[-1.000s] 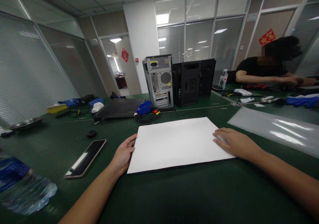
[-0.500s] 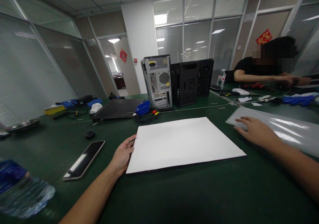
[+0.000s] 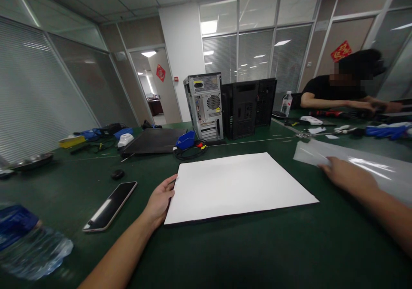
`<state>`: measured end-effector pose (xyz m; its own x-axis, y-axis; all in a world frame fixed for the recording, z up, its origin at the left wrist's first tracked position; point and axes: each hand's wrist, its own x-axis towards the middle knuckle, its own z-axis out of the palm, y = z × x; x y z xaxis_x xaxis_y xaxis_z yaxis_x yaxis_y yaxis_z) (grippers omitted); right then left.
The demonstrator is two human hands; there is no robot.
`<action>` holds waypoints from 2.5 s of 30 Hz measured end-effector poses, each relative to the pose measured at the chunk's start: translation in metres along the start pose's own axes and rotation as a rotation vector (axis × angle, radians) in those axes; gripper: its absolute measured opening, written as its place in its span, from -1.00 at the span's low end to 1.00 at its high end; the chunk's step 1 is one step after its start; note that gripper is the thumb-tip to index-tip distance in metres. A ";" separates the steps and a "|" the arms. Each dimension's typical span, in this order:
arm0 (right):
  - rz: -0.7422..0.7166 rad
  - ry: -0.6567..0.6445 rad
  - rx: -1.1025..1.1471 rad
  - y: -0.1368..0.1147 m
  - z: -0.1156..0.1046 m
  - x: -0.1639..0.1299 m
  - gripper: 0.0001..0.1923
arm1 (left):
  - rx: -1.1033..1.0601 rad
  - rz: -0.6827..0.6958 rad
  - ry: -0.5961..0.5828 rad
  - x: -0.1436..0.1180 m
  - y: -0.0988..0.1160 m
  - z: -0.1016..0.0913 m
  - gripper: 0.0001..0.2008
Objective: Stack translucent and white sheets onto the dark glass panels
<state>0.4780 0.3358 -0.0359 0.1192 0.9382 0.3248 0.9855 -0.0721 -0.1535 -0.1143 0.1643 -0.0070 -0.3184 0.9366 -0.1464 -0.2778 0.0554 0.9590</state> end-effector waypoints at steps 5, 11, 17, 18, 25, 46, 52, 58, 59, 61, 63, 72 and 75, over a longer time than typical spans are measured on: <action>-0.051 -0.060 -0.023 -0.053 -0.026 -0.021 -0.25 | 0.011 -0.009 0.009 -0.002 0.002 0.001 -0.31; -0.312 -0.191 0.167 -0.138 -0.035 -0.066 -0.27 | 0.011 -0.012 0.010 -0.003 0.002 -0.001 -0.29; -0.465 -0.124 0.344 -0.158 -0.039 -0.081 -0.33 | -0.008 -0.009 0.017 -0.002 0.001 0.000 -0.33; -0.446 -0.076 0.268 -0.151 -0.035 -0.076 -0.30 | -0.012 -0.007 0.018 -0.002 0.001 0.000 -0.34; -0.264 -0.150 -0.004 -0.109 -0.004 -0.052 -0.18 | 0.001 0.000 0.002 0.000 0.000 -0.001 -0.34; -0.440 -0.126 0.130 -0.125 -0.016 -0.057 -0.28 | 0.001 -0.005 0.008 -0.001 0.000 0.001 -0.32; -0.501 -0.190 0.214 -0.128 -0.019 -0.059 -0.34 | 0.005 -0.003 0.016 -0.002 0.002 0.002 -0.34; -0.490 -0.144 0.122 -0.126 -0.013 -0.056 -0.31 | -0.005 -0.004 0.015 -0.003 0.003 0.003 -0.33; -0.497 -0.157 0.112 -0.125 -0.011 -0.056 -0.31 | -0.002 -0.006 0.018 -0.003 0.003 0.003 -0.33; -0.526 -0.179 0.112 -0.125 -0.009 -0.058 -0.32 | 0.003 -0.011 0.025 -0.003 0.003 0.003 -0.33; -0.558 -0.187 0.119 -0.129 -0.011 -0.061 -0.33 | 0.004 -0.011 0.028 -0.003 0.003 0.003 -0.34; -0.662 -0.182 0.129 -0.152 -0.024 -0.078 -0.36 | -0.008 -0.005 0.020 -0.001 0.001 0.002 -0.41; -0.669 -0.180 0.108 -0.154 -0.027 -0.081 -0.35 | -0.013 -0.005 0.012 0.000 0.000 0.000 -0.41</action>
<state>0.3195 0.2620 -0.0136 -0.5398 0.8114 0.2239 0.8217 0.5657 -0.0690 -0.1138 0.1640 -0.0067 -0.3282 0.9320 -0.1540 -0.2908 0.0554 0.9552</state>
